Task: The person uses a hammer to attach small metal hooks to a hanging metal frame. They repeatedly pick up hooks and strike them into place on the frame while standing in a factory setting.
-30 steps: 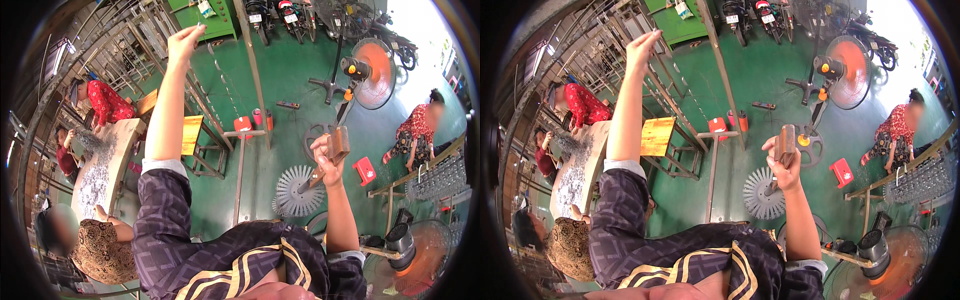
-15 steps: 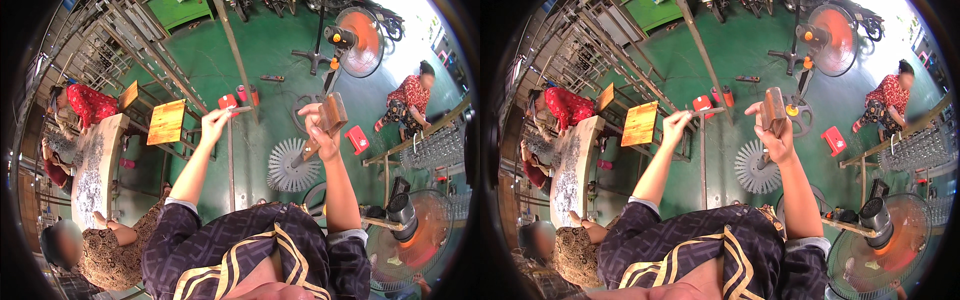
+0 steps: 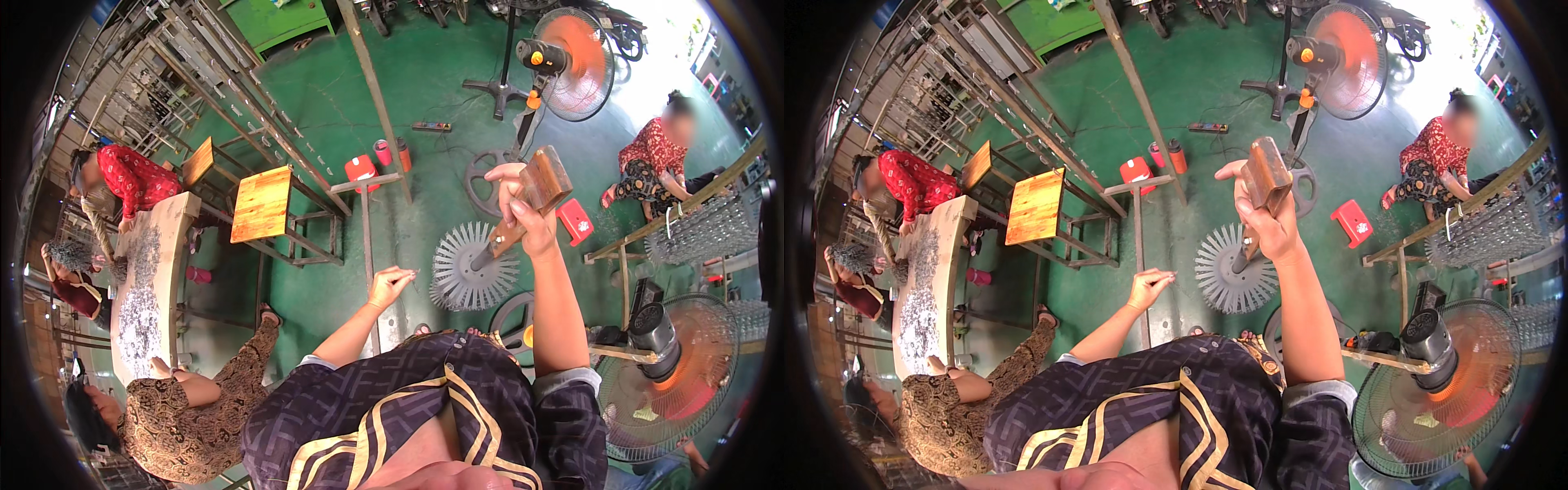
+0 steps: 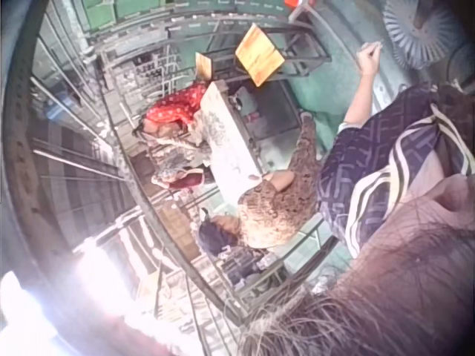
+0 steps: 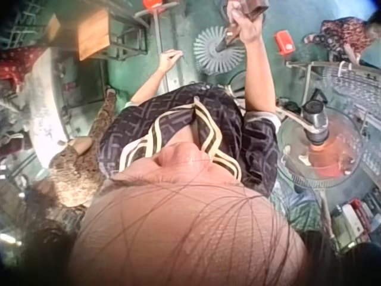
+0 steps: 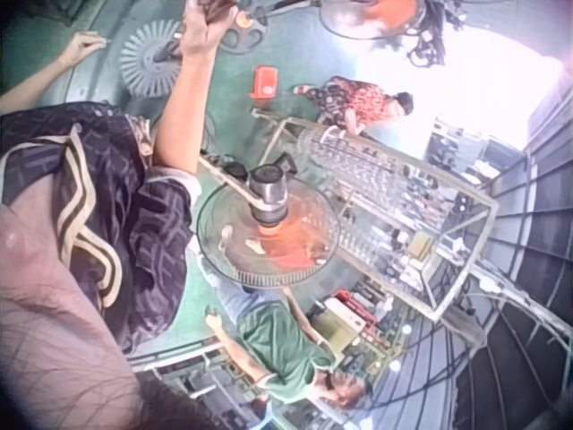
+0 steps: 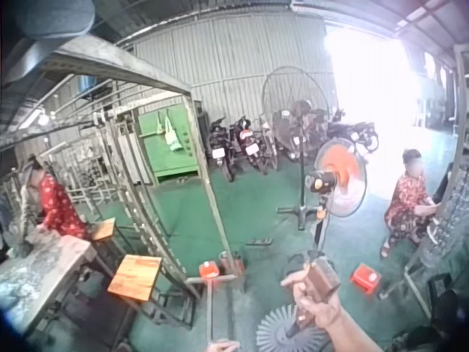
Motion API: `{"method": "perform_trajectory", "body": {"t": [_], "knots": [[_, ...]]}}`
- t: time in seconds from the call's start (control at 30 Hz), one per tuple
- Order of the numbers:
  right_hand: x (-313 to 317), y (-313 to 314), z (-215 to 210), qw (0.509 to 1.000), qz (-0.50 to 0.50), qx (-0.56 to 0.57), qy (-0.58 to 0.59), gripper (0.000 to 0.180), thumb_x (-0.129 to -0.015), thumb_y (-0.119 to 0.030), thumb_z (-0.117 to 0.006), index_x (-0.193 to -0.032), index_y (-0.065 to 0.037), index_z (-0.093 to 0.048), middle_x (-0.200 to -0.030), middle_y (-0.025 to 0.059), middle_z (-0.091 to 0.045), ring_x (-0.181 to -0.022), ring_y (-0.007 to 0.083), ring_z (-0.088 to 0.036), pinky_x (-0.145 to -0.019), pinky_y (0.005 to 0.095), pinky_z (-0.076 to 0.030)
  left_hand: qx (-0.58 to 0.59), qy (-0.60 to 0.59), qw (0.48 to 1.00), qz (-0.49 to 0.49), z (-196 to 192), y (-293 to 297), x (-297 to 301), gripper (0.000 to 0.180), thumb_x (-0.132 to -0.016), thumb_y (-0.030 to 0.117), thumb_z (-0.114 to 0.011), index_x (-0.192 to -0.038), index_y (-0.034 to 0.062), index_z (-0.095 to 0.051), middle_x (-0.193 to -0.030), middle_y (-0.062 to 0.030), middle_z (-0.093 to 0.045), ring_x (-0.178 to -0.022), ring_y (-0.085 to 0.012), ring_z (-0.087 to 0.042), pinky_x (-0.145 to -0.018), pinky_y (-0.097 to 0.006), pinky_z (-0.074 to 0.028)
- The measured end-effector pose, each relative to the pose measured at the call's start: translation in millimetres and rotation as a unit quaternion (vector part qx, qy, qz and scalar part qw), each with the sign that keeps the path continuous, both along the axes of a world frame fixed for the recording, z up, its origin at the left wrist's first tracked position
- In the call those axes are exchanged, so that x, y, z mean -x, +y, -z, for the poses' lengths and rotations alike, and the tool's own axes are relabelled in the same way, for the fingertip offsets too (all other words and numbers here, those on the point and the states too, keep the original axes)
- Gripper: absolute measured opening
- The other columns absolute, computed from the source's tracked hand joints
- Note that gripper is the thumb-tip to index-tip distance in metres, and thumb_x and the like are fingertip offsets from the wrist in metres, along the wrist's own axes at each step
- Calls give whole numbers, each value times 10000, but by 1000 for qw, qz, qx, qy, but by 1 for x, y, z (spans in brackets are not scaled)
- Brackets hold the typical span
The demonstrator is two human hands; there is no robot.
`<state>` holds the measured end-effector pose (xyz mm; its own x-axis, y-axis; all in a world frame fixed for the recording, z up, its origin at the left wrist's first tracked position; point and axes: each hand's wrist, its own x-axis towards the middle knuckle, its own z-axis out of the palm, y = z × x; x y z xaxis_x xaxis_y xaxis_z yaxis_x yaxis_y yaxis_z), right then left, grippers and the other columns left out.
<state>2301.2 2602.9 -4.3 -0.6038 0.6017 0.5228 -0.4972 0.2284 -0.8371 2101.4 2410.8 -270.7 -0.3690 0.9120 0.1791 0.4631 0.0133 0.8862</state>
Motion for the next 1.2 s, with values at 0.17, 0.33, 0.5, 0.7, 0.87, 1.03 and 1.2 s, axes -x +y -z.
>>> {"method": "perform_trajectory", "body": {"t": [0.17, 0.33, 0.5, 0.7, 0.87, 1.03, 1.2], "knots": [[1, 0, 1, 999, 26, -30, -15, 417, -702, -243, -501, -968, 78, -511, -542, -7, -399, -455, 49, -339, -551, 224, -330, -8, 66, 997, 28, 14, -7, -18, 127, -744, 89, -659, -862, 45, -677, -769, -84, -655, -663, -189, -606, -612, -262, -480], [-2, 2, 3, 997, 44, -55, -37, 494, -734, -374, -491, -966, 61, -520, -478, -11, -383, -415, 57, -322, -880, 318, -360, -2, 68, 997, 34, 24, -6, -27, 133, -743, 90, -657, -869, 54, -678, -747, -92, -644, -625, -195, -589, -572, -283, -467], [-2, 2, 2, 997, 42, -40, -43, 506, -731, -386, -499, -966, 62, -515, -474, -12, -378, -411, 57, -318, -913, 327, -355, 16, 77, 996, 34, 35, -2, -28, 129, -742, 126, -661, -856, 69, -681, -743, -84, -639, -624, -208, -589, -565, -293, -468], [-5, 3, 0, 997, 45, -22, -52, 532, -722, -403, -515, -972, 68, -511, -482, -9, -383, -414, 53, -315, -571, 212, -353, 13, 110, 993, 27, 41, 4, -33, 127, -741, 213, -656, -827, 125, -687, -720, -51, -628, -626, -225, -590, -564, -316, -479], [-5, 3, 1, 998, 51, -13, -36, 533, -721, -397, -522, -969, 75, -508, -488, -6, -387, -417, 50, -318, -420, 202, -218, 2, 169, 985, 31, 34, 10, -42, 129, -729, 177, -674, -822, 88, -683, -692, -59, -618, -593, -212, -581, -540, -301, -465], [-6, 4, 4, 998, 58, -11, -19, 526, -722, -390, -521, -962, 77, -509, -489, -6, -389, -417, 46, -319, -423, 201, -231, 27, 204, 978, 20, 34, 15, -49, 149, -725, 260, -662, -814, 142, -685, -683, -27, -611, -616, -210, -586, -552, -316, -472], [-8, 6, 6, 998, 52, -23, -17, 516, -716, -384, -519, -954, 73, -513, -489, -10, -387, -420, 42, -313, -439, 195, -236, 31, 200, 979, 18, 25, 16, -48, 154, -723, 255, -667, -811, 129, -684, -683, -29, -611, -599, -198, -580, -547, -309, -470]]}}
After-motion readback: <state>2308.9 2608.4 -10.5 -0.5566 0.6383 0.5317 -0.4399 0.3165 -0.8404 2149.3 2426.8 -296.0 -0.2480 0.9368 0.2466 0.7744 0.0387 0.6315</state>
